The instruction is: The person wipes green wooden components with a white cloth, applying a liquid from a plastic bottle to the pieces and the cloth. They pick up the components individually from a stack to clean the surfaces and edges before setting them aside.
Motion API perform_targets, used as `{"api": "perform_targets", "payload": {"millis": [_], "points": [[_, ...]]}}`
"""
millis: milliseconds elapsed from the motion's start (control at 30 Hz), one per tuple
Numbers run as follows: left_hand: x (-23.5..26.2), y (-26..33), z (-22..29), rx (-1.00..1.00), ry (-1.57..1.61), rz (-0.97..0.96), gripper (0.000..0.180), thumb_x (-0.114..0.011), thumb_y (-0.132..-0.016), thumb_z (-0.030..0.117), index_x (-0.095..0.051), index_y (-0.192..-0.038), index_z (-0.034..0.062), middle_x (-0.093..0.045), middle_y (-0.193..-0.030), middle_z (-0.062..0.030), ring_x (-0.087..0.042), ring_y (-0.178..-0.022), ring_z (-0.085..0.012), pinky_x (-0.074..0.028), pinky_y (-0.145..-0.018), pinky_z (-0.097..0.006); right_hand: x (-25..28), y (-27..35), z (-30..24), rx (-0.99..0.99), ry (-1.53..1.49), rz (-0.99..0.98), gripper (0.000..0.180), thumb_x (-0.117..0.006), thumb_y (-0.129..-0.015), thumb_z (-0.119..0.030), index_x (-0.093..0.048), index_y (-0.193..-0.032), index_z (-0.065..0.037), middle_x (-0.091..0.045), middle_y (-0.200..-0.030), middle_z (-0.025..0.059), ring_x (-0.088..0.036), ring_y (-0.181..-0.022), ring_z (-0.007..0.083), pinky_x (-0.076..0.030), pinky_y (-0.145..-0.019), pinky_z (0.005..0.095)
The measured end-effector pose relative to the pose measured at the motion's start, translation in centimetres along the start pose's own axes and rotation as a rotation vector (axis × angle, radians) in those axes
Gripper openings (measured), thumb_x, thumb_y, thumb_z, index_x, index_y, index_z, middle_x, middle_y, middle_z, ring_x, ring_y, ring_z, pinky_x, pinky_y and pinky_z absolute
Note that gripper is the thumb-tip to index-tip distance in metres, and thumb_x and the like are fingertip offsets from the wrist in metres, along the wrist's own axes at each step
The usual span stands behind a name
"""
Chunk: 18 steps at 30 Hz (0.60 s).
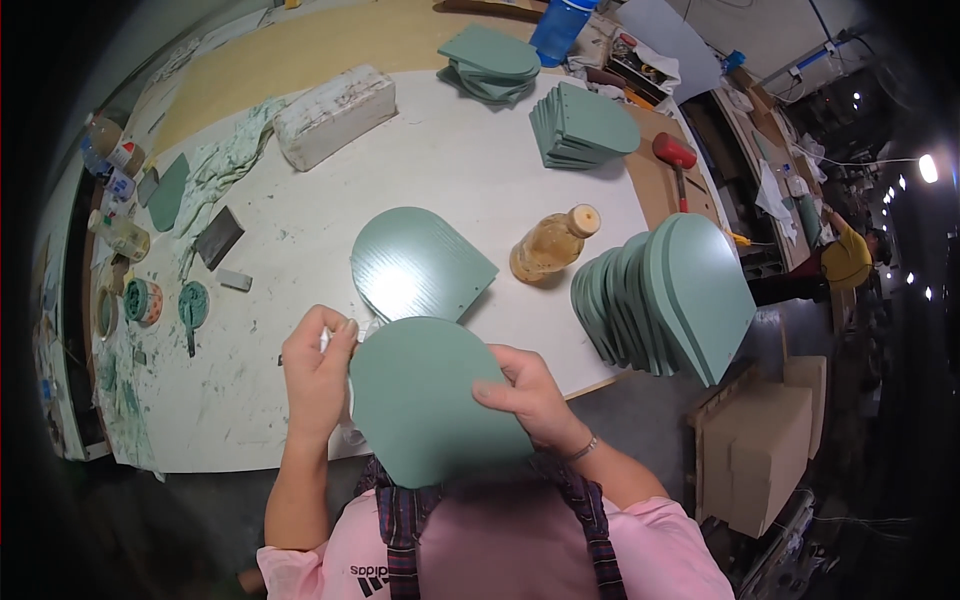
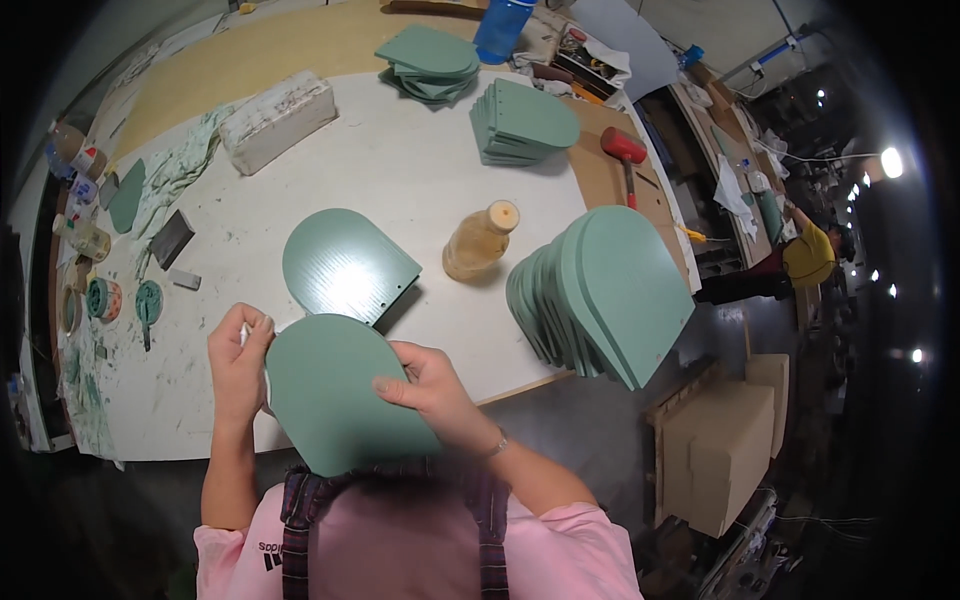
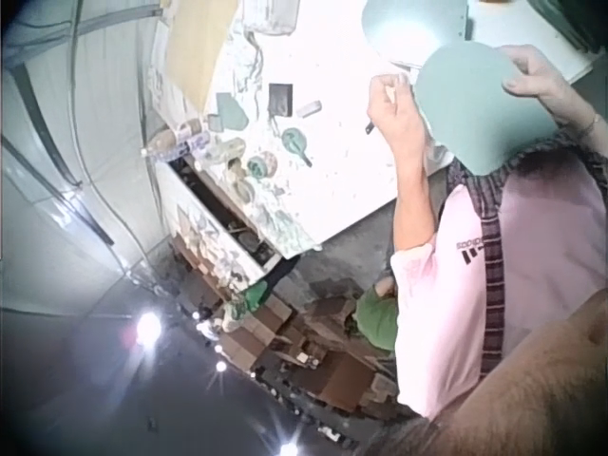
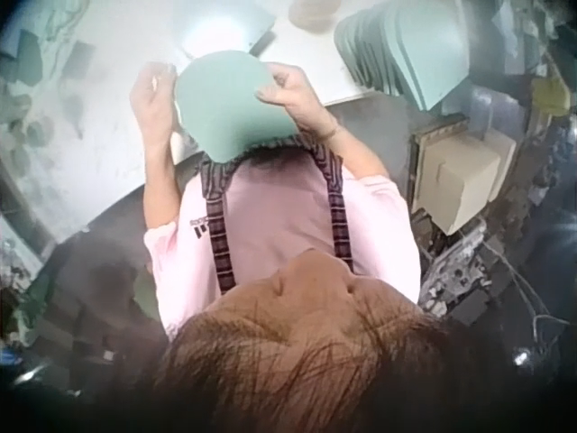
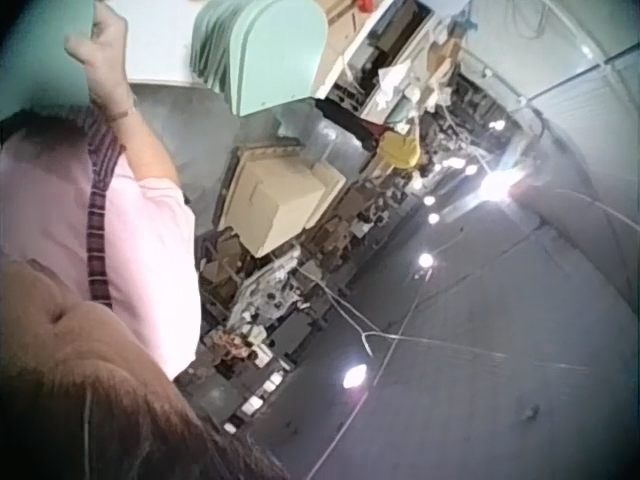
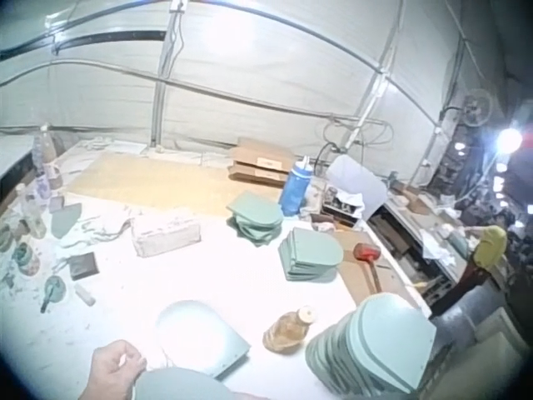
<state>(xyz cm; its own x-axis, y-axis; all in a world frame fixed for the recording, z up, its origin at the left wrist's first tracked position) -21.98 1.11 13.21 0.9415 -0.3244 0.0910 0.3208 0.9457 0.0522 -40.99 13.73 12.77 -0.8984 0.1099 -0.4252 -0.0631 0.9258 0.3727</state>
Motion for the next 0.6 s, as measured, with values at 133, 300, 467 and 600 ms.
{"api": "perform_targets", "payload": {"millis": [133, 300, 467, 600], "points": [[0.5, -0.4, 0.0, 0.037, 0.180, 0.033, 0.016, -0.059, -0.095, 0.008, -0.052, -0.081, 0.0036, -0.054, -0.065, 0.0004, -0.049, -0.059, -0.0054, -0.039, -0.053, -0.020, 1.1, 3.9, -7.9, 0.188, 0.166, 0.090, 0.047, -0.069, -0.089, -0.010, -0.054, -0.131, 0.005, -0.064, -0.120, 0.0091, -0.061, -0.105, 0.0148, -0.049, -0.093, 0.0304], [0.6, -0.1, -1.7, 0.094, 0.165, -0.012, 0.017, -0.062, -0.094, 0.012, -0.054, -0.080, 0.0059, -0.054, -0.068, -0.0004, -0.050, -0.058, -0.0062, -0.040, -0.050, -0.022, 3.5, 11.1, -23.9, 0.673, 0.733, 0.547, 0.053, -0.069, -0.087, -0.017, -0.054, -0.133, 0.005, -0.063, -0.125, 0.0130, -0.060, -0.114, 0.0187, -0.044, -0.101, 0.0311], [-5.7, 1.0, -0.6, 0.247, 0.203, -0.393, 0.005, -0.064, -0.089, 0.005, -0.062, -0.089, 0.0013, -0.061, -0.076, -0.0011, -0.057, -0.067, -0.0073, -0.047, -0.061, -0.023, 15.9, 10.8, -27.6, 0.322, 0.872, 0.585, 0.041, -0.062, -0.090, -0.013, -0.059, -0.128, 0.003, -0.066, -0.117, 0.0077, -0.061, -0.104, 0.0135, -0.046, -0.093, 0.0269], [-15.0, 2.1, 3.2, -0.018, -0.068, -0.847, 0.047, -0.069, -0.089, 0.021, -0.056, -0.128, -0.0019, -0.062, -0.084, -0.0068, -0.059, -0.083, -0.0114, -0.049, -0.078, -0.029, 20.4, 10.0, -26.2, 0.149, 0.985, 0.629, 0.032, -0.060, -0.090, -0.011, -0.065, -0.117, 0.005, -0.068, -0.103, 0.0047, -0.060, -0.093, 0.0110, -0.046, -0.087, 0.0257]]}}
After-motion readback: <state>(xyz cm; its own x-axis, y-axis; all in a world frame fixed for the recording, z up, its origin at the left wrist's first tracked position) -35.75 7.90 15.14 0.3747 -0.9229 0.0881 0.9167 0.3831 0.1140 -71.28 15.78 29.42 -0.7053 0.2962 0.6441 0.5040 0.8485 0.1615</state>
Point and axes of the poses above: each hand's wrist, its own y-axis away from the middle knuckle, its own x-axis out of the back of the hand, z = x × y, the point moved 6 cm from there along -y, towards the middle knuckle
